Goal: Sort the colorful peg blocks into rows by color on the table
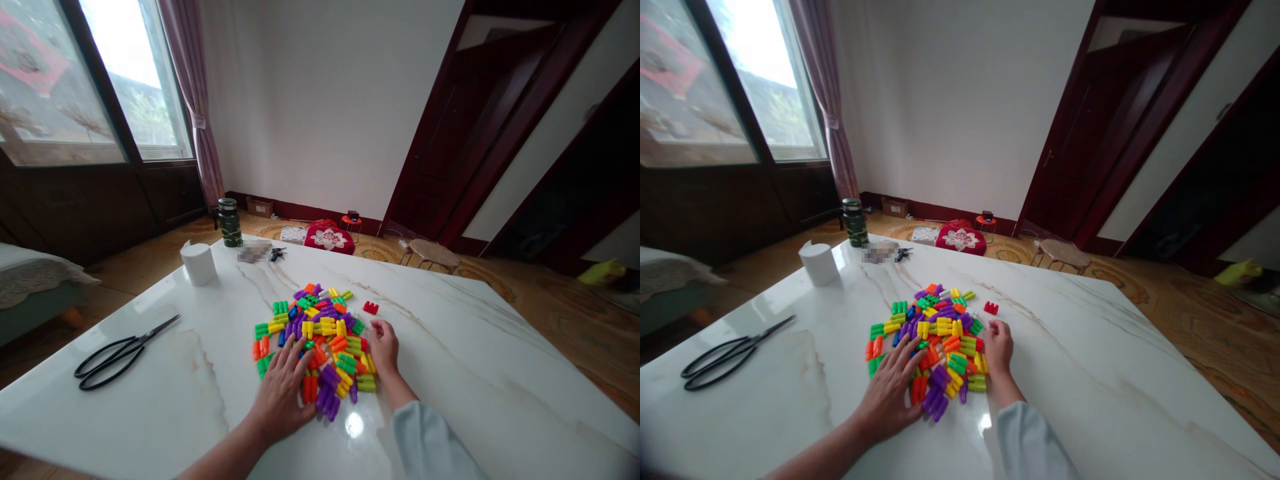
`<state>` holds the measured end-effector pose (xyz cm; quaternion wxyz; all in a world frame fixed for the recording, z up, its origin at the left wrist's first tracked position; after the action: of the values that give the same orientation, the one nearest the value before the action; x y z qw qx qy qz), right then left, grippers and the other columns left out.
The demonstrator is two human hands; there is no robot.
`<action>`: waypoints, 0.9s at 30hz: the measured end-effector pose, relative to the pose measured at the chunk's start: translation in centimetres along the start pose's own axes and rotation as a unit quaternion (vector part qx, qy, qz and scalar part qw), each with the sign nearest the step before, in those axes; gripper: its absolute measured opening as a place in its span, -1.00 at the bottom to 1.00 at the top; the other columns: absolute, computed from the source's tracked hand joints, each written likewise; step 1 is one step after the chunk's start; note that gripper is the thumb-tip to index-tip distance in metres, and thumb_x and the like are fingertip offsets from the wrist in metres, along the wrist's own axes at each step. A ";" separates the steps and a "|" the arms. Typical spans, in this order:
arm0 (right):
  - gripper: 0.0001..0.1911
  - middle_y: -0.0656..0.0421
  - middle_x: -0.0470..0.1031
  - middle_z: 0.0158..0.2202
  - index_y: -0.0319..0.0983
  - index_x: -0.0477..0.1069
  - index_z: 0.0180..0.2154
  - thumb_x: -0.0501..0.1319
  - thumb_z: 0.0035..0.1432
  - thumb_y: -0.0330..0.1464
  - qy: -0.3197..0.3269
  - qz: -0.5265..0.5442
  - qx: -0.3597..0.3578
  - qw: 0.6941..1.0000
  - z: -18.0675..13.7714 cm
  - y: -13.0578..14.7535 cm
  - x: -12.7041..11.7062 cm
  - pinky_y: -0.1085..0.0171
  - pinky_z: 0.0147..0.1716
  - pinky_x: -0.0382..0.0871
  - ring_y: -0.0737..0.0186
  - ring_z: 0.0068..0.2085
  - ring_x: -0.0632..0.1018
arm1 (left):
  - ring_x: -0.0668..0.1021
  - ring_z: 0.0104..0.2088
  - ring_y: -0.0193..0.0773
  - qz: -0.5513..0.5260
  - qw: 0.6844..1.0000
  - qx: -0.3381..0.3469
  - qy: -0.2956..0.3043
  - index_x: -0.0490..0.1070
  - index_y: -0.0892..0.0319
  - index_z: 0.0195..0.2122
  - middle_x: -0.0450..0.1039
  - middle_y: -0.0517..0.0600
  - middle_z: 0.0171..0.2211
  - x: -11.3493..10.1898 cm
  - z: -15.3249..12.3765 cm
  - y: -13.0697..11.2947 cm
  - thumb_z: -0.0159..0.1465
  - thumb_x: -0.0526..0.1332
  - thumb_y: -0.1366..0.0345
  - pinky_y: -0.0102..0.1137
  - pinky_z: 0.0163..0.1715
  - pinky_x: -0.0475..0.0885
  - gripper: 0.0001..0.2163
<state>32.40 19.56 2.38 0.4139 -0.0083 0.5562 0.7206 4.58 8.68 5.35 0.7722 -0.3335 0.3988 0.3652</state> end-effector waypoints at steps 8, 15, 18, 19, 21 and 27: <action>-0.59 -0.01 0.55 -0.07 -0.24 0.52 -0.10 0.06 0.25 -0.12 0.093 0.035 -0.112 0.989 -5.4 5.5 -0.3 0.07 0.08 0.35 0.06 0.01 0.50 | 0.05 0.36 0.22 -0.007 1.000 0.001 0.017 0.19 0.16 0.26 0.04 0.15 0.36 0.7 -0.1 0.3 0.08 0.25 0.14 0.08 0.22 0.19 -0.31; -0.48 0.06 0.31 0.26 -0.12 0.28 0.23 0.06 0.31 -0.11 0.169 -0.010 -0.167 0.971 -9.7 10.4 3.0 -0.23 0.28 -0.03 -0.05 0.31 0.23 | 0.07 0.37 0.12 -0.024 1.000 -0.008 -0.011 -0.10 0.16 0.39 -0.10 0.18 0.40 -0.5 0.0 -0.1 0.12 0.24 0.19 -0.01 0.25 0.17 -0.17; -0.45 0.07 0.23 0.31 -0.10 0.20 0.27 0.09 0.30 -0.13 0.189 0.038 -0.176 0.965 -11.8 12.3 4.1 -0.19 0.31 -0.04 -0.02 0.33 0.20 | 0.05 0.37 0.12 -0.031 0.999 -0.010 -0.020 -0.14 0.14 0.40 -0.18 0.17 0.42 -0.9 0.1 -0.2 0.11 0.24 0.24 -0.02 0.26 0.16 -0.15; -0.44 0.07 0.23 0.31 -0.10 0.19 0.28 0.10 0.29 -0.15 0.194 0.060 -0.176 0.963 -12.4 12.9 4.2 -0.16 0.31 -0.01 0.00 0.33 0.20 | 0.05 0.37 0.12 -0.032 0.999 -0.012 -0.022 -0.14 0.14 0.40 -0.20 0.16 0.42 -1.0 0.1 -0.2 0.10 0.25 0.25 -0.02 0.26 0.16 -0.14; -0.45 0.07 0.26 0.29 -0.11 0.19 0.28 0.11 0.29 -0.18 0.209 0.108 -0.168 0.957 -13.1 13.9 4.4 -0.08 0.29 0.10 0.04 0.31 0.25 | 0.04 0.37 0.12 -0.032 0.999 -0.013 -0.022 -0.13 0.13 0.40 -0.20 0.16 0.42 -0.9 0.1 -0.1 0.09 0.27 0.24 -0.01 0.27 0.15 -0.13; -0.67 0.09 0.56 -0.05 -0.17 0.45 -0.02 0.02 0.31 -0.27 0.211 0.209 -0.103 0.949 -9.7 12.4 2.5 0.18 -0.03 0.46 0.15 -0.05 0.57 | 0.09 0.36 0.15 -0.014 1.000 -0.008 0.009 -0.02 0.07 0.37 -0.11 0.13 0.41 -0.2 0.1 0.1 0.07 0.33 0.10 0.01 0.24 0.19 -0.13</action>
<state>18.86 12.73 7.39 0.1240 -0.0861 0.5426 0.8263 4.48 8.76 5.59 0.7710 -0.3489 0.3978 0.3544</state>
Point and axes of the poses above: each hand's wrist, its own z-axis towards the middle knuckle, its own x-axis out of the palm, y = z × x, the point moved 10 cm from there along z, towards the middle knuckle
